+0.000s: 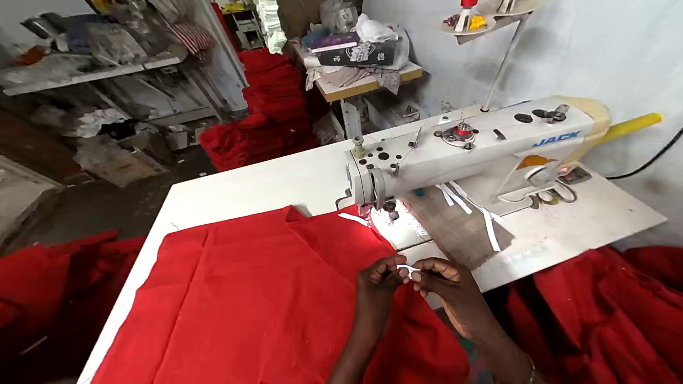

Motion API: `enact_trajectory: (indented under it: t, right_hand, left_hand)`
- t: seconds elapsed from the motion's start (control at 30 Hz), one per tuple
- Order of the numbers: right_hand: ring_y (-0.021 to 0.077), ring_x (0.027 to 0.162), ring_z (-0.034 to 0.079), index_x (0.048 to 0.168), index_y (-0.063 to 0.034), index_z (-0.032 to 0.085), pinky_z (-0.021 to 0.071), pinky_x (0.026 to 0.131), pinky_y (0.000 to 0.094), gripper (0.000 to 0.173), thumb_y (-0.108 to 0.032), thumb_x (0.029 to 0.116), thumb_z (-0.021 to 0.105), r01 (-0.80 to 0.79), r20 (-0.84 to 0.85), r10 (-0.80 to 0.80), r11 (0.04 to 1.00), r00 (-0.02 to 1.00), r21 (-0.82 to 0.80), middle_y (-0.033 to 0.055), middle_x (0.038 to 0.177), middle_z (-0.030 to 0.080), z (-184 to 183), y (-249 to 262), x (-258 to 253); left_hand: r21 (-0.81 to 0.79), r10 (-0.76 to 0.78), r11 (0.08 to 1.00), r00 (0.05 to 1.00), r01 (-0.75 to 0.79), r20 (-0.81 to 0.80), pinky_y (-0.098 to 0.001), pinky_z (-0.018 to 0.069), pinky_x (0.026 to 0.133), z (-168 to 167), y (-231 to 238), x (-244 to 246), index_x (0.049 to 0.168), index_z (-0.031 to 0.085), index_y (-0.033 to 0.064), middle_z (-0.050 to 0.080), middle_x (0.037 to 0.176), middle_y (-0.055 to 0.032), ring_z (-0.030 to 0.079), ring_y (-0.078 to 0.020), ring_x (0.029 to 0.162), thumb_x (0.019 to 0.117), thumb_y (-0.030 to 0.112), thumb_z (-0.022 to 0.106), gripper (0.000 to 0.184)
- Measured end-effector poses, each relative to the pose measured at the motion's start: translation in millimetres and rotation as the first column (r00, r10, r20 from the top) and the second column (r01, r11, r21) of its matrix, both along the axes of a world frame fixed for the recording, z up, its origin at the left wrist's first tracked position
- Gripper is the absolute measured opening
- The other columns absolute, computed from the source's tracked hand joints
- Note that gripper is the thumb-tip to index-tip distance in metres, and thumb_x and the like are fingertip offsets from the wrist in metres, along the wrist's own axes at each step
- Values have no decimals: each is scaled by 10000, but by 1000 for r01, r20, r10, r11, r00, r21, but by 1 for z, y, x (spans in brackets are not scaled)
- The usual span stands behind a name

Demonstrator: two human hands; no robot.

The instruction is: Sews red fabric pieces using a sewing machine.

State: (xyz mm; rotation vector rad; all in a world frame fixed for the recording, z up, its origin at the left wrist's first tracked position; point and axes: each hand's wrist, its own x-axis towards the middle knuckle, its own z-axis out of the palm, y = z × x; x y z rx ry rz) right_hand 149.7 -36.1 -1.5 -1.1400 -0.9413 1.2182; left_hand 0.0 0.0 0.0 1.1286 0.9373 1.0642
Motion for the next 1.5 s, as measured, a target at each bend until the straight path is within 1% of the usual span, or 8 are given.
enact_trajectory:
  t: [0.3, 0.4, 0.5, 0.67, 0.9, 1.07, 1.33, 1.5]
  right_hand:
    - [-4, 661, 646, 983, 21, 713, 564, 633, 176, 135, -22, 958, 588, -28, 338, -4, 996, 941, 90, -35, 816, 698, -8, 20, -14]
    - [247, 833, 703, 1077, 90, 723, 580, 790, 395, 199, -19, 988, 582, 0, 653, -49, 997, 756, 75, 192, 962, 725, -15, 56, -11]
    - [427, 1120, 654, 1231, 115, 656, 509, 1007, 519, 305, -83, 1011, 581, -92, 849, 103, 994, 518, -64, 301, 1195, 659, -40, 89, -23]
    - [355, 721, 704, 931, 122, 740, 606, 695, 433, 137, 56, 882, 632, 1, 833, -307, 939, 460, 345, 241, 837, 680, -76, 79, -49]
    - [299, 651, 683, 977, 115, 750, 597, 623, 376, 183, 94, 833, 639, 30, 803, -355, 921, 478, 389, 223, 830, 672, -80, 72, -52]
    - [336, 661, 683, 1026, 139, 727, 596, 632, 423, 230, 99, 817, 641, -29, 841, -255, 952, 478, 306, 247, 863, 669, -73, 71, -50]
    - [388, 963, 680, 1210, 152, 644, 551, 890, 434, 294, 31, 972, 521, -167, 885, 251, 966, 393, -200, 300, 1106, 638, -36, 84, -44]
    - [387, 1074, 657, 1250, 122, 635, 514, 976, 439, 305, 22, 988, 516, -159, 866, 331, 943, 375, -292, 296, 1176, 629, -26, 100, -48]
  left_hand:
    - [61, -5, 998, 953, 25, -302, -182, 513, 669, -3, 12, -28, 946, 724, -9, 684, 790, 11, 611, 0, 694, 954, 91, 647, 127]
    - [-91, 100, 987, 943, -135, -319, -279, 508, 769, -4, 45, -27, 945, 697, -45, 663, 826, -57, 606, -91, 771, 979, 40, 621, 118]
    - [-50, 164, 978, 889, -204, -428, -421, 508, 909, -26, 85, -14, 1081, 696, -80, 680, 1096, -191, 637, -252, 992, 983, 17, 627, 154]
    - [73, 166, 985, 741, -156, -651, -522, 440, 1011, -50, 108, -15, 887, 702, -87, 628, 1202, -239, 561, -382, 1152, 890, 1, 697, 88]
    - [-15, 51, 996, 708, -87, -704, -554, 352, 1059, -44, 112, -15, 889, 740, -23, 629, 1217, -193, 491, -384, 1232, 903, 57, 717, 84]
    - [29, 95, 995, 749, -100, -656, -611, 366, 1007, -55, 115, -16, 866, 739, -27, 650, 1153, -204, 516, -410, 1182, 885, 60, 724, 90]
    - [20, 45, 999, 696, -45, -717, -616, 354, 1012, -48, 122, -16, 867, 746, -43, 631, 1230, -212, 501, -416, 1220, 912, 76, 709, 132]
    - [-13, 22, 999, 707, -44, -706, -658, 353, 1036, -43, 151, -20, 1096, 686, -78, 638, 1182, -279, 511, -480, 1221, 919, 92, 716, 247]
